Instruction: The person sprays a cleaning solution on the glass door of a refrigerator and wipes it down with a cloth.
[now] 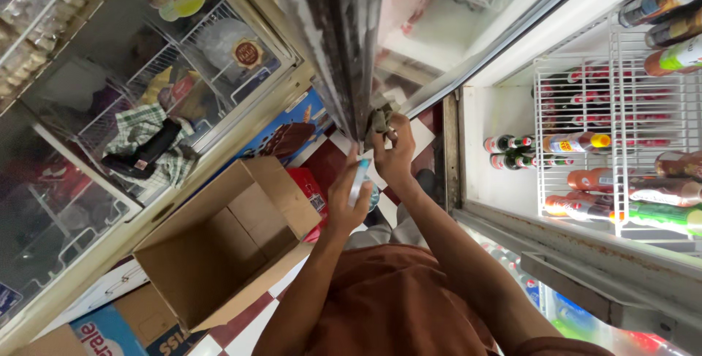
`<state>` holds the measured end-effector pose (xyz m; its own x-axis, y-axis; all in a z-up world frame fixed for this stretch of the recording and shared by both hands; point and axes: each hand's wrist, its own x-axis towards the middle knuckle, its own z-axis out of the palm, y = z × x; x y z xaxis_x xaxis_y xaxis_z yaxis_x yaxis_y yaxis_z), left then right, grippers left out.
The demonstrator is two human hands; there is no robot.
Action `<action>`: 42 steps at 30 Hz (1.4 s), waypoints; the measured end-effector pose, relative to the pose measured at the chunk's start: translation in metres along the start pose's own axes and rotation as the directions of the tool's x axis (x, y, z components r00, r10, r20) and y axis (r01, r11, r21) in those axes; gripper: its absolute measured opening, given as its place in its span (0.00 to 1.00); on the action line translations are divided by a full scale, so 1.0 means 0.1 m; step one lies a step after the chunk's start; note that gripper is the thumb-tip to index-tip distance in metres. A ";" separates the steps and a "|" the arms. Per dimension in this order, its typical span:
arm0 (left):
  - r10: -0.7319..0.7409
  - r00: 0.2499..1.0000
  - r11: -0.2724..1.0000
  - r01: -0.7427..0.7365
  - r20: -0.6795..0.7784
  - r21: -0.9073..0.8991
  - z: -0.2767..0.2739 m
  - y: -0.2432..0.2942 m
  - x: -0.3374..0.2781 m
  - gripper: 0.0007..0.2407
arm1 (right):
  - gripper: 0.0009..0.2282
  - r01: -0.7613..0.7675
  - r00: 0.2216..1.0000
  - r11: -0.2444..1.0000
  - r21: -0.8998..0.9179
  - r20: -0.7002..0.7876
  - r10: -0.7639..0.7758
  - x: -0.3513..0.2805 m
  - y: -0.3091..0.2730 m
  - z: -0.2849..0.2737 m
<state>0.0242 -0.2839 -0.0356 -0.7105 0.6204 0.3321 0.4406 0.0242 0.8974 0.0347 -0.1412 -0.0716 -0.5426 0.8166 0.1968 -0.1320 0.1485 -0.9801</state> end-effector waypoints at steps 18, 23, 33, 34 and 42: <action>0.131 0.972 0.991 -0.137 0.196 0.014 0.48 -0.20 0.55 0.18 | 0.12 -0.273 0.884 0.908 -0.319 -0.455 0.106 0.89 1.52 -0.64; 0.086 0.977 0.995 -0.096 0.197 0.039 0.56 -0.23 0.60 0.20 | 0.15 -0.365 0.918 0.925 -0.102 -0.204 0.339 0.30 1.55 -0.34; 0.046 0.968 0.996 -0.064 0.247 0.064 0.84 -0.40 0.84 0.20 | 0.11 -0.103 0.748 0.988 -0.117 -0.664 0.000 2.21 1.29 -1.36; 0.058 0.967 0.995 -0.075 0.249 0.059 0.89 -0.40 0.89 0.20 | 0.14 -0.040 0.736 0.997 -0.065 -0.677 -0.015 2.35 1.27 -1.43; 0.012 0.950 0.995 -0.043 0.312 0.095 1.38 -0.47 1.15 0.20 | 0.12 -0.345 0.891 0.824 -0.450 -0.434 0.135 1.63 1.95 -1.04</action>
<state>-0.0032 -0.1057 -0.0799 -0.4984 0.8345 0.2351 0.5209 0.0715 0.8506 0.0071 0.0788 -0.2337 -0.1411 0.9895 0.0307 0.4513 0.0919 -0.8876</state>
